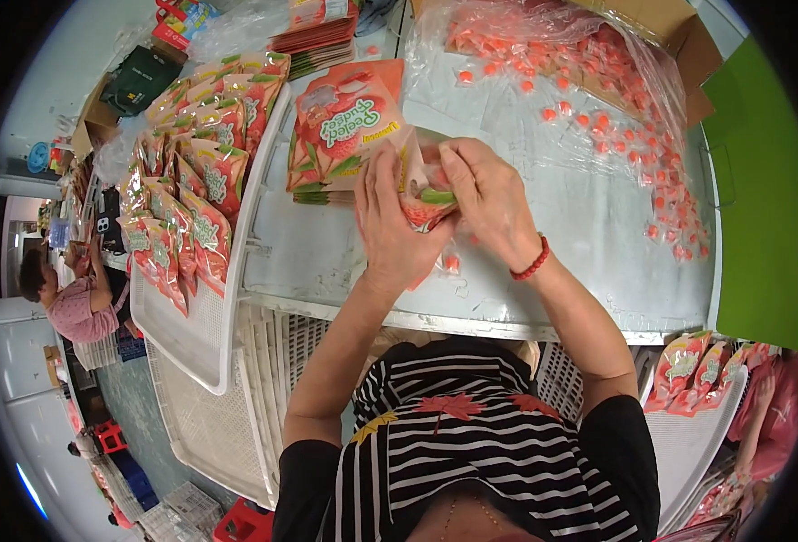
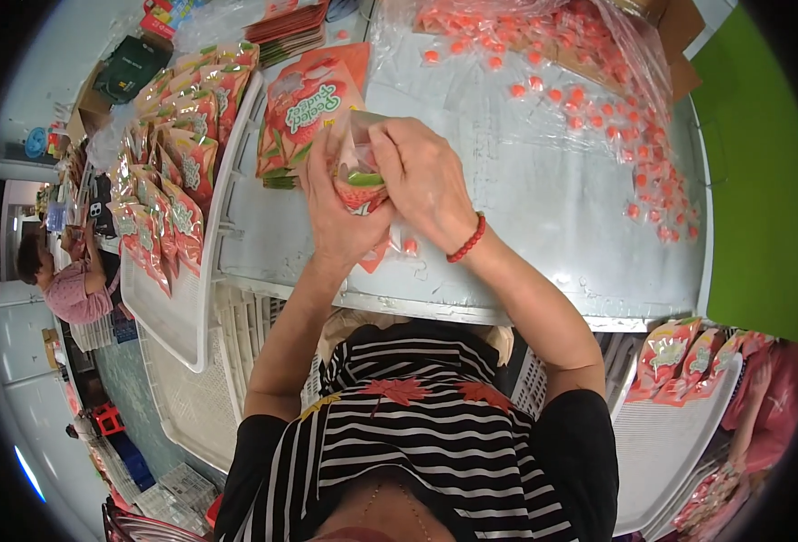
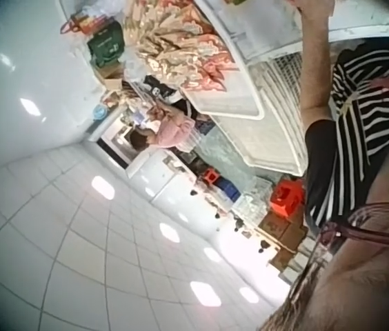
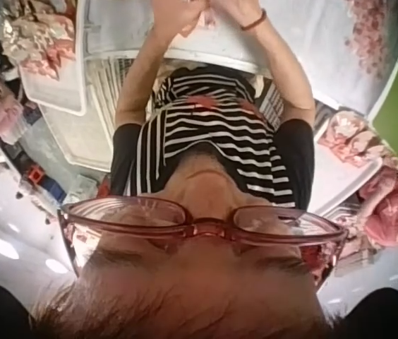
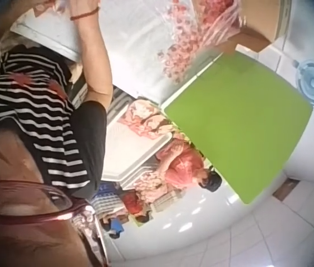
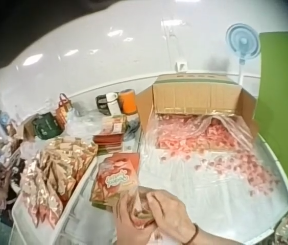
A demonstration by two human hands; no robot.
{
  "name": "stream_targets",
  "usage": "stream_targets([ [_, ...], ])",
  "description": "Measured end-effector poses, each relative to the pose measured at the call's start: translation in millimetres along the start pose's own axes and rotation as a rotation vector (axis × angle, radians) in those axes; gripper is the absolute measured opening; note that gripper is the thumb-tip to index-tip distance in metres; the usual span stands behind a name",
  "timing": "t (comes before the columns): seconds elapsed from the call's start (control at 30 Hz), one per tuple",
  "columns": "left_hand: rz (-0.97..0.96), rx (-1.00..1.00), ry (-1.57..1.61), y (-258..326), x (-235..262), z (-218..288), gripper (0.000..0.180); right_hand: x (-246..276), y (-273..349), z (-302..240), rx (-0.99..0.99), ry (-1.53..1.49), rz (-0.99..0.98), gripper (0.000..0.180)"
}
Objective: Packaging individually wrapped candies into retail bags.
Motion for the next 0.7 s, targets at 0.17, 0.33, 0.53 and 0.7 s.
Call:
stream_targets([
  [0.17,0.037,-0.027,0.07,0,23,-6,0.098,17,2,-8,0.089,-0.019,0.065,0.029],
  [0.33,0.142,0.137,0.222,-7,70,-19,0.103,-16,59,24,0.28,0.655,-0.26,0.07],
  [0.53,0.12,0.132,0.083,9,77,-35,0.104,-56,80,67,0.195,0.762,-0.341,0.07],
  [0.7,0.118,0.129,0.03,12,75,-36,0.104,-59,84,66,0.28,0.632,-0.297,0.043],
])
Point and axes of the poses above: each hand's wrist, its own y-axis away from the middle knuckle, its own x-axis out of the back of the hand, z = x × y, the point moved 5 cm from there along -y, towards the middle knuckle, and after that the axes turned 14 degrees about x, right-handed, at the moved point
